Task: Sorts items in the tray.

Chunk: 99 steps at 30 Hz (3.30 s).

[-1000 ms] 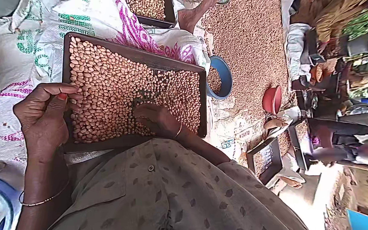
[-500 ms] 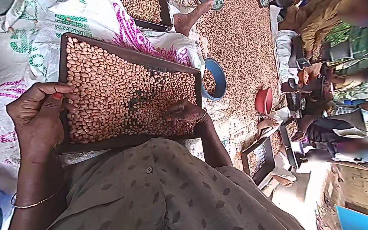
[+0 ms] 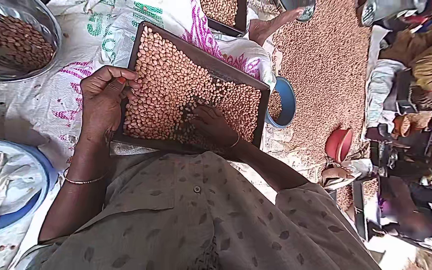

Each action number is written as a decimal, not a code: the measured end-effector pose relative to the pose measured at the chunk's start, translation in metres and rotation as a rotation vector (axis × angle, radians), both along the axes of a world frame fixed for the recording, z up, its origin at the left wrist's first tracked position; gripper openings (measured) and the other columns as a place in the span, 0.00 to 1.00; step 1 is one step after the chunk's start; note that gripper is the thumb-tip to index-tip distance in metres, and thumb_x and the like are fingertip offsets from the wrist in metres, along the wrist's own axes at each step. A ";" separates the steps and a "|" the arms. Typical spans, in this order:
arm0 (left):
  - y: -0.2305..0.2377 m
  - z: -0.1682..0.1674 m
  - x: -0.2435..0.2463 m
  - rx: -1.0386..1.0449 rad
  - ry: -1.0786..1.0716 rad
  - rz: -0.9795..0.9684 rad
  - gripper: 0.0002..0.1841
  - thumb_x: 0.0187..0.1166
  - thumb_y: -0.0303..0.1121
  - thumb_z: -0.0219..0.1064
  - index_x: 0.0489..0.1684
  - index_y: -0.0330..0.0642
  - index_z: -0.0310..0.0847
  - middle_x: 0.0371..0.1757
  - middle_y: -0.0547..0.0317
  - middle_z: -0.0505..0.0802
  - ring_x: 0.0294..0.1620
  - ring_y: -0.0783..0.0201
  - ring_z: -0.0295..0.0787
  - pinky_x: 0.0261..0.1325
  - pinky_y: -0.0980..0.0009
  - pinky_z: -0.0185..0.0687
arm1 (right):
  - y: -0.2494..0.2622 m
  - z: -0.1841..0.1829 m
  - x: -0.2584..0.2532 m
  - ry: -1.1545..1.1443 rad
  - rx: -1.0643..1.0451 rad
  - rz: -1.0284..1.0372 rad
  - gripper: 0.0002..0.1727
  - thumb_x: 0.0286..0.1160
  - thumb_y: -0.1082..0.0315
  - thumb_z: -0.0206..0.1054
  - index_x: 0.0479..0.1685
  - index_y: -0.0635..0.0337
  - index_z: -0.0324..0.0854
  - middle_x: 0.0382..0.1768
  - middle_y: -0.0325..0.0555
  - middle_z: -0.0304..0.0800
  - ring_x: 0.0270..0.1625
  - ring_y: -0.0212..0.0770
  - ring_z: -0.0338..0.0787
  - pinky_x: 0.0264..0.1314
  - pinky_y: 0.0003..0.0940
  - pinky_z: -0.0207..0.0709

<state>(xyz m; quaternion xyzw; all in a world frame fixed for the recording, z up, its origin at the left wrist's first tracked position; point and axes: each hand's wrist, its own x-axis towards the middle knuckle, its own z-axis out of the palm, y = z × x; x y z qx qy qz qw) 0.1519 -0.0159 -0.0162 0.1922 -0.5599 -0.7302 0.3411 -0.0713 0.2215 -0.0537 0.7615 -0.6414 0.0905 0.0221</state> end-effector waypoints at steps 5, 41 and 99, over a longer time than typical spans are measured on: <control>-0.021 -0.028 -0.007 -0.093 0.042 -0.024 0.15 0.87 0.23 0.48 0.50 0.45 0.84 0.49 0.71 0.95 0.41 0.75 0.92 0.45 0.77 0.89 | 0.008 0.013 -0.047 0.162 -0.057 -0.597 0.19 0.79 0.77 0.57 0.61 0.57 0.89 0.71 0.61 0.86 0.72 0.65 0.84 0.75 0.64 0.71; -0.019 -0.031 -0.010 -0.297 -0.086 -0.006 0.11 0.87 0.27 0.52 0.60 0.41 0.77 0.52 0.70 0.91 0.41 0.77 0.89 0.46 0.77 0.87 | -0.049 0.059 -0.016 -0.768 -0.349 -0.526 0.21 0.78 0.77 0.65 0.64 0.86 0.74 0.48 0.62 0.91 0.37 0.44 0.93 0.44 0.38 0.91; -0.022 -0.030 -0.009 -0.055 0.046 0.006 0.15 0.87 0.23 0.47 0.50 0.44 0.82 0.48 0.68 0.95 0.40 0.75 0.92 0.42 0.78 0.88 | -0.030 0.056 0.001 -0.773 0.436 -0.205 0.09 0.71 0.77 0.71 0.48 0.67 0.92 0.50 0.55 0.92 0.52 0.45 0.91 0.58 0.43 0.84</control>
